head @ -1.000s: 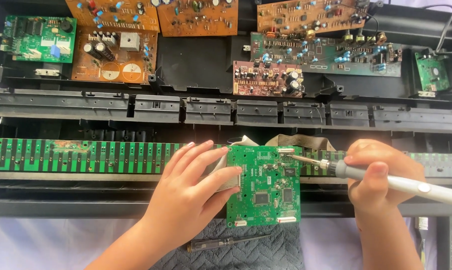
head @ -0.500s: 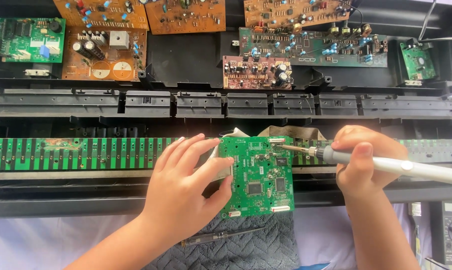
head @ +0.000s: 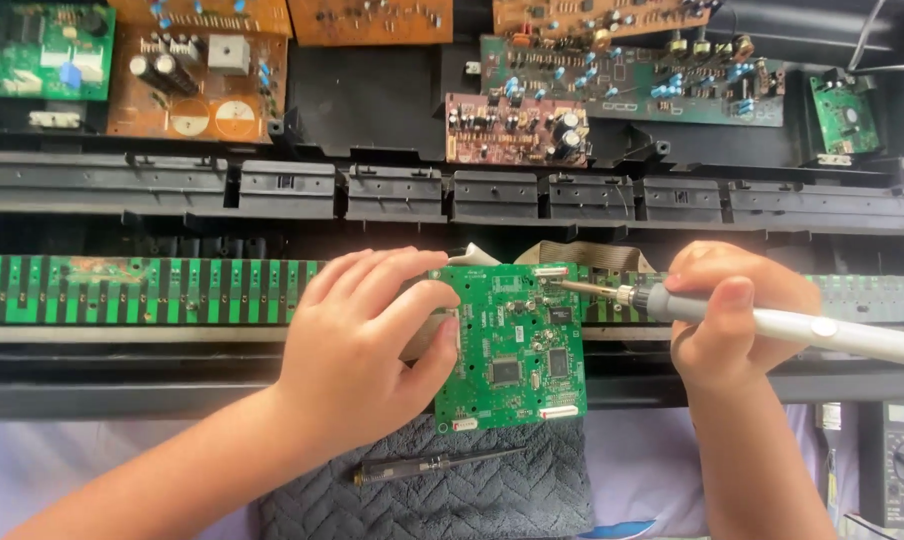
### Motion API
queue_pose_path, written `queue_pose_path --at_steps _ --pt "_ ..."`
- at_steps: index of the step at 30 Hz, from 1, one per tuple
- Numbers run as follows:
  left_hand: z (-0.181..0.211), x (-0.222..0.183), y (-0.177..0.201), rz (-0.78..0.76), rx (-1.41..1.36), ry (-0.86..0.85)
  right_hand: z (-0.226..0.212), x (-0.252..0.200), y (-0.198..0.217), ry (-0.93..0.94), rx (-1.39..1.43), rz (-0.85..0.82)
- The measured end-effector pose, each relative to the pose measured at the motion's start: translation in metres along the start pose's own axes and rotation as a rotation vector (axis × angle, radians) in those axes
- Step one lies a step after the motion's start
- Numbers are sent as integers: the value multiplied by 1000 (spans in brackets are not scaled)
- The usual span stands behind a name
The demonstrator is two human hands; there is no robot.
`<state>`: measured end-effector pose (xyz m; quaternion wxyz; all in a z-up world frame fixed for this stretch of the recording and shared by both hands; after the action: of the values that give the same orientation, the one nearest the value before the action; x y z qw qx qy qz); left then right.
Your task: Soldering electronic components on a circuit board inside a disassembled musical keyboard.
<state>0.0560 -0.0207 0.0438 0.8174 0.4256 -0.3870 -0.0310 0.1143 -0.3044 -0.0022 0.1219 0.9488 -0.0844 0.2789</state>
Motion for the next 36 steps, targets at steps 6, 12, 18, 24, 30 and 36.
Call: queue_pose_path --at_steps 6,12,18,24,30,36 --pt "2 -4 6 5 -3 -31 3 -1 2 -47 30 47" --pt "0 -9 -1 -44 61 -59 0 -2 5 -9 10 17" --pt "0 -10 -2 -63 60 -62 -3 -1 4 1 45 -36" --pt "-1 -10 -4 -68 56 -71 -10 1 0 -34 25 -62" --pt "1 -14 -4 -85 40 -93 5 -8 10 -89 46 -31" --pt "6 -16 -6 -59 197 -175 4 -1 11 -104 13 -59"
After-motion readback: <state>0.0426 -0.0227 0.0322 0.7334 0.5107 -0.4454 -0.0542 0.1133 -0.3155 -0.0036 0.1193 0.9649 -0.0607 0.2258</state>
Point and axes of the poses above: each hand's wrist, its own x-axis towards the middle knuckle, its own y-axis out of the back of the hand, z = x × y, the point moved 5 cm from there along x, towards the middle knuckle, and after that the axes turned 10 degrees about -y, right-handed, at the moved point
